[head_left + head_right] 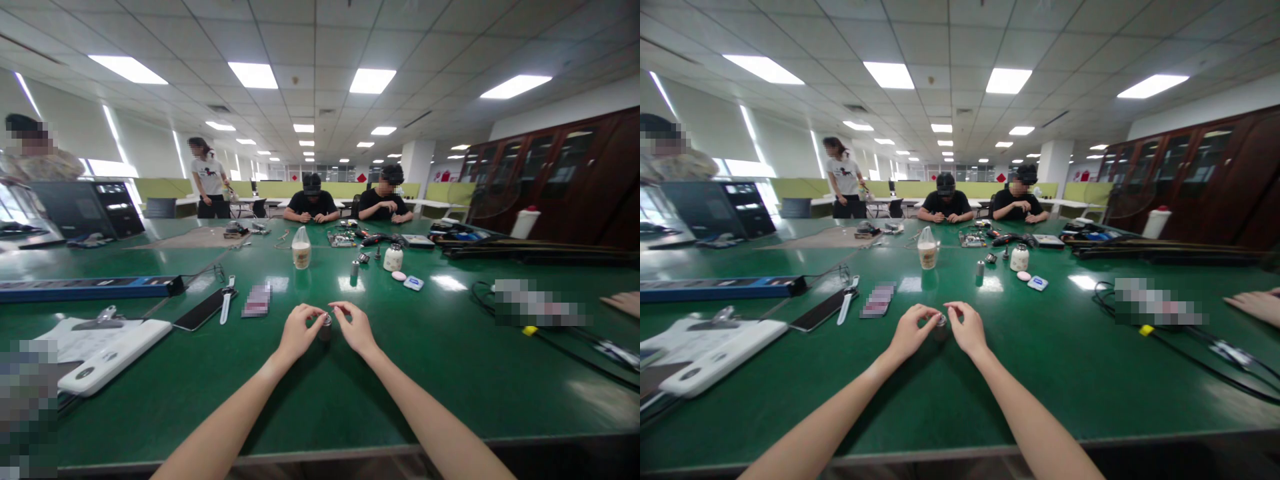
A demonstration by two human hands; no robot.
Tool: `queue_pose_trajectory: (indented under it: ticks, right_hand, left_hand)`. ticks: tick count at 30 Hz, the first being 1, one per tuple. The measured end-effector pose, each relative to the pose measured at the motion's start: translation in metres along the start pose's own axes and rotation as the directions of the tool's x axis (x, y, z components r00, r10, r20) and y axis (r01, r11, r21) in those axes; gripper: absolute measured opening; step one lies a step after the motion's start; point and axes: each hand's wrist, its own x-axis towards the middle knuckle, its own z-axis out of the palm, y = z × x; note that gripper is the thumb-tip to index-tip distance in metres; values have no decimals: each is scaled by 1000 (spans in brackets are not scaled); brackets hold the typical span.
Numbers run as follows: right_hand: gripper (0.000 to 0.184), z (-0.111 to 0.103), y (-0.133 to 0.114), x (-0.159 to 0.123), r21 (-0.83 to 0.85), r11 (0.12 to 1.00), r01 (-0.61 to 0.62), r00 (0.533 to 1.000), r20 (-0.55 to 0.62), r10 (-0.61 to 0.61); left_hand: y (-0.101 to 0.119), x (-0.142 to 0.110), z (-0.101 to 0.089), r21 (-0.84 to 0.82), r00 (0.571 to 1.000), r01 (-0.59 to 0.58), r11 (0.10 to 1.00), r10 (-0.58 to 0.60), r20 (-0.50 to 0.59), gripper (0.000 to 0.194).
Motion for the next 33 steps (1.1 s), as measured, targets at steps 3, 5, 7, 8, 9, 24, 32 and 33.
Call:
queue_pose_trajectory:
  ticks: [3,5,7,8,9,24,32,33]
  right_hand:
    - [23,1,-1,-1,-9,1000,15,1000,25,-15]
    - [21,2,-3,-3,-21,999,24,998,51,-23]
    - [21,3,-4,-3,-34,999,29,997,73,-27]
    - [21,3,-4,-3,-42,999,30,997,75,-27]
    - [21,3,-4,-3,-50,998,29,997,72,-25]
    - [22,2,-3,-4,-68,997,-21,996,89,27]
    - [20,2,-11,-3,-45,999,-17,998,61,19]
    - [20,-5,-21,-1,-28,1000,-3,999,35,4]
  left_hand:
    - [0,0,0,-20,1000,12,1000,-12,-4,22]
    - [1,0,0,-30,1000,18,999,-18,-3,22]
    - [3,1,1,-43,1000,18,999,-19,-17,22]
    - [4,2,1,-47,999,12,999,-14,-33,22]
    - [3,3,1,-46,998,3,999,-5,-59,23]
    - [-70,5,-12,467,966,257,846,-240,-95,27]
    - [-43,13,-17,360,951,296,885,-237,-198,39]
    - [-33,17,-25,302,949,252,919,-174,-263,38]
